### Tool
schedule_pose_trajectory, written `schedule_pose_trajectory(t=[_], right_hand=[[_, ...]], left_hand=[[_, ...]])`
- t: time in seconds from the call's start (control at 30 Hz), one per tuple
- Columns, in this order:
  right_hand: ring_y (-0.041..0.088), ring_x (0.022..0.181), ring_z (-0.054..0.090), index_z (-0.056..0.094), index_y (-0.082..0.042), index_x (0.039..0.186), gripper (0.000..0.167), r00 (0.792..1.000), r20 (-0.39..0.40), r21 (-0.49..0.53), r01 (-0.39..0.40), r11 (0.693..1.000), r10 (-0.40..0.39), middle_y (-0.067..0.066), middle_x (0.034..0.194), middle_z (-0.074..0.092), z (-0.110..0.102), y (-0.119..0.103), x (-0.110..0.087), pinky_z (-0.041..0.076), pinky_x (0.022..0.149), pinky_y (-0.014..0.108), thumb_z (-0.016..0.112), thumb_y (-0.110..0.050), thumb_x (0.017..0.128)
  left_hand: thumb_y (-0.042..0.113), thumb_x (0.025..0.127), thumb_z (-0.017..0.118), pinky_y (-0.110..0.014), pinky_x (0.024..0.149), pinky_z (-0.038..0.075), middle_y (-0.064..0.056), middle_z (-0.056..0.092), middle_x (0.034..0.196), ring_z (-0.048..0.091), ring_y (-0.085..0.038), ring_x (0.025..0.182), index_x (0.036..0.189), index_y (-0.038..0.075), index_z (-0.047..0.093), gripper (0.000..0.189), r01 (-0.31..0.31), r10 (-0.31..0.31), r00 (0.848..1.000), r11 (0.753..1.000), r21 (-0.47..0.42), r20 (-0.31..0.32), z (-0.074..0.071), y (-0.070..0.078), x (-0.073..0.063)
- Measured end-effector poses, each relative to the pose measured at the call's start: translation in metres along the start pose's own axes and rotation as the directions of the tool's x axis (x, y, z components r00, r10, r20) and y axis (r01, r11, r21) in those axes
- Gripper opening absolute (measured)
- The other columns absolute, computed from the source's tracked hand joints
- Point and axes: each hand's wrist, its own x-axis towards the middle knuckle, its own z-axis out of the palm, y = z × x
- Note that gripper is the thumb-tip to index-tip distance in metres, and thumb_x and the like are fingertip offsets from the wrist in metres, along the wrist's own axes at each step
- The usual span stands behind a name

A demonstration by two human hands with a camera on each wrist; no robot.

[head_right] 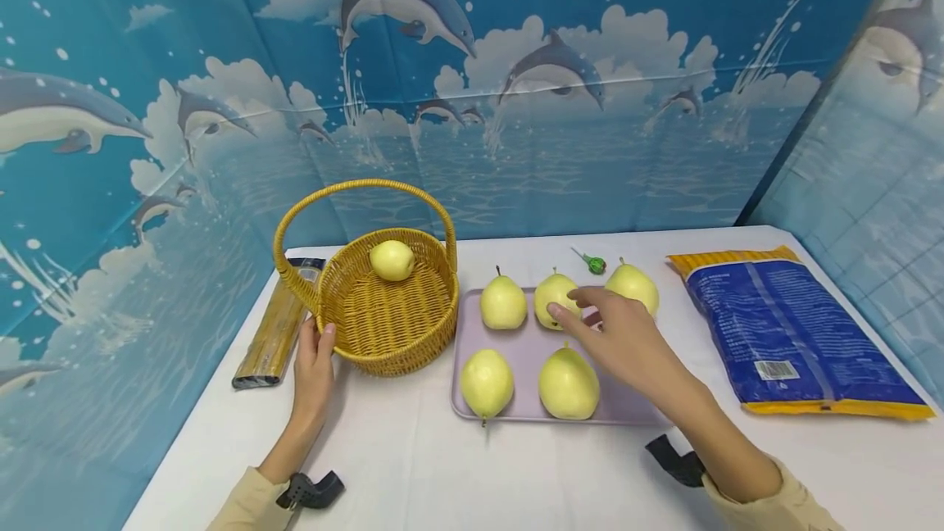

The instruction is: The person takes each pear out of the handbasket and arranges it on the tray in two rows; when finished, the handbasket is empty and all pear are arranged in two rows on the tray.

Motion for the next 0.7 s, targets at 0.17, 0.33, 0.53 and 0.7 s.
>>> schedule_pose_trajectory(t=[0.17, 0.33, 0.53, 0.7], right_hand=[[0.041, 0.122, 0.067, 0.059, -0.003, 0.147, 0.067, 0.997, 0.03, 0.032, 0.076, 0.997, -0.076, 0.022, 0.141, 0.065, 0.003, -0.02, 0.017, 0.057, 0.097, 0.058, 0.057, -0.056, 0.106], [0.038, 0.128, 0.064, 0.06, -0.006, 0.146, 0.06, 0.984, 0.07, 0.069, 0.16, 0.985, -0.165, 0.018, 0.143, 0.065, 0.013, -0.039, 0.037, 0.053, 0.105, 0.057, 0.066, -0.048, 0.103], [0.038, 0.129, 0.063, 0.062, -0.007, 0.145, 0.054, 0.957, 0.113, 0.047, 0.264, 0.963, -0.267, 0.015, 0.141, 0.067, 0.021, -0.065, 0.06, 0.052, 0.103, 0.058, 0.07, -0.037, 0.102], [0.036, 0.13, 0.063, 0.06, -0.005, 0.147, 0.054, 0.932, 0.158, 0.072, 0.319, 0.945, -0.327, 0.016, 0.144, 0.065, 0.031, -0.083, 0.081, 0.053, 0.105, 0.054, 0.071, -0.031, 0.101]], left_hand=[[0.036, 0.114, 0.043, -0.048, 0.118, 0.04, -0.018, 0.054, 0.154, 0.052, -0.032, 0.141, 0.16, 0.007, 0.037, 0.055, 0.008, -0.008, 1.0, 1.0, 0.004, -0.001, 0.001, 0.0, -0.001], [0.037, 0.114, 0.044, -0.046, 0.114, 0.042, -0.018, 0.057, 0.15, 0.055, -0.031, 0.137, 0.158, 0.006, 0.04, 0.054, -0.006, 0.006, 1.0, 1.0, 0.015, -0.014, 0.001, 0.002, 0.001], [0.037, 0.114, 0.043, -0.05, 0.121, 0.038, -0.019, 0.053, 0.154, 0.049, -0.034, 0.144, 0.159, 0.006, 0.04, 0.055, -0.007, 0.007, 1.0, 1.0, 0.014, 0.0, 0.0, 0.001, 0.002], [0.037, 0.114, 0.043, -0.051, 0.119, 0.039, -0.019, 0.055, 0.151, 0.051, -0.033, 0.142, 0.159, 0.006, 0.041, 0.054, -0.002, 0.002, 1.0, 1.0, 0.01, 0.009, 0.0, -0.001, 0.001]])
